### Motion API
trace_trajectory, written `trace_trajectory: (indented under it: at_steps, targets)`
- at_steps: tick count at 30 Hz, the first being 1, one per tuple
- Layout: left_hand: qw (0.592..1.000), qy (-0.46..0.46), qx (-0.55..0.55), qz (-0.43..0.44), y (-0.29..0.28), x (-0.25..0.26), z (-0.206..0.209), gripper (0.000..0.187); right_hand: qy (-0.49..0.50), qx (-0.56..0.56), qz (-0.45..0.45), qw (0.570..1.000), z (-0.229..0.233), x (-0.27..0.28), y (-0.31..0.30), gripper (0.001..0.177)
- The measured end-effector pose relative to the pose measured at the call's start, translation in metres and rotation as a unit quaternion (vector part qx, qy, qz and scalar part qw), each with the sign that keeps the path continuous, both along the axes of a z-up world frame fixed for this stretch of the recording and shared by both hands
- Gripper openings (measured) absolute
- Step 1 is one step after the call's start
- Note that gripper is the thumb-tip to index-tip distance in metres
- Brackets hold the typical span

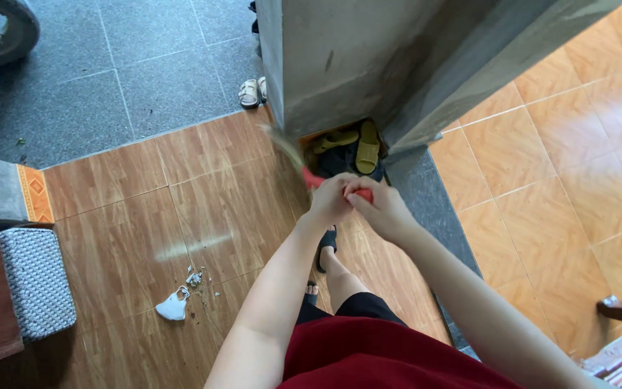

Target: The recorder is sweeping a wood-paneled floor and tiled entryway using a hand broom.

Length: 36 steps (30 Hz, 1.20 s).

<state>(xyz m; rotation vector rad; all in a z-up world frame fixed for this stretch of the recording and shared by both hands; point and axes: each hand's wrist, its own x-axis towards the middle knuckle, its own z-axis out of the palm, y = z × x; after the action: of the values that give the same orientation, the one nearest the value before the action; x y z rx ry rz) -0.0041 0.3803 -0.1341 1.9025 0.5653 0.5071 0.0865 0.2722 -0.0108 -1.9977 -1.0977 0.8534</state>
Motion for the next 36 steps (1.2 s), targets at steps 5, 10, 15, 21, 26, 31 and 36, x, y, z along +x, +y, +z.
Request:
trace_trajectory:
  at_steps: [5, 10, 15, 21, 26, 31, 36]
  targets:
    - [0.988, 0.129, 0.073, 0.042, 0.052, -0.011, -0.01, 0.032, 0.215, 0.034, 0.039, 0.975, -0.081, 0.026, 0.044, 0.012]
    - [0.979, 0.079, 0.142, 0.12, 0.103, 0.025, 0.008, 0.027, 0.286, 0.062, 0.04, 0.955, -0.042, 0.07, 0.113, 0.012]
    - [0.976, -0.004, 0.102, 0.194, 0.15, 0.059, 0.069, 0.023, 0.154, 0.051, 0.063, 0.985, 0.045, 0.095, 0.166, 0.018]
    - [0.982, -0.122, 0.071, 0.125, 0.209, 0.054, 0.043, 0.025, -0.07, 0.13, 0.089, 0.985, 0.066, 0.064, 0.225, 0.021]
    - [0.861, -0.195, -0.46, 0.093, 0.269, 0.018, -0.148, 0.019, -0.016, 0.026, 0.127, 0.991, -0.043, 0.03, 0.283, 0.026]
    - [0.977, 0.119, -0.104, 0.146, 0.319, -0.055, -0.044, 0.019, 0.142, 0.082, 0.19, 0.968, -0.069, -0.009, 0.347, 0.015]
    - [0.952, 0.115, -0.041, 0.28, 0.359, -0.099, 0.0, 0.013, 0.128, 0.067, 0.256, 0.956, -0.018, -0.05, 0.416, 0.016]
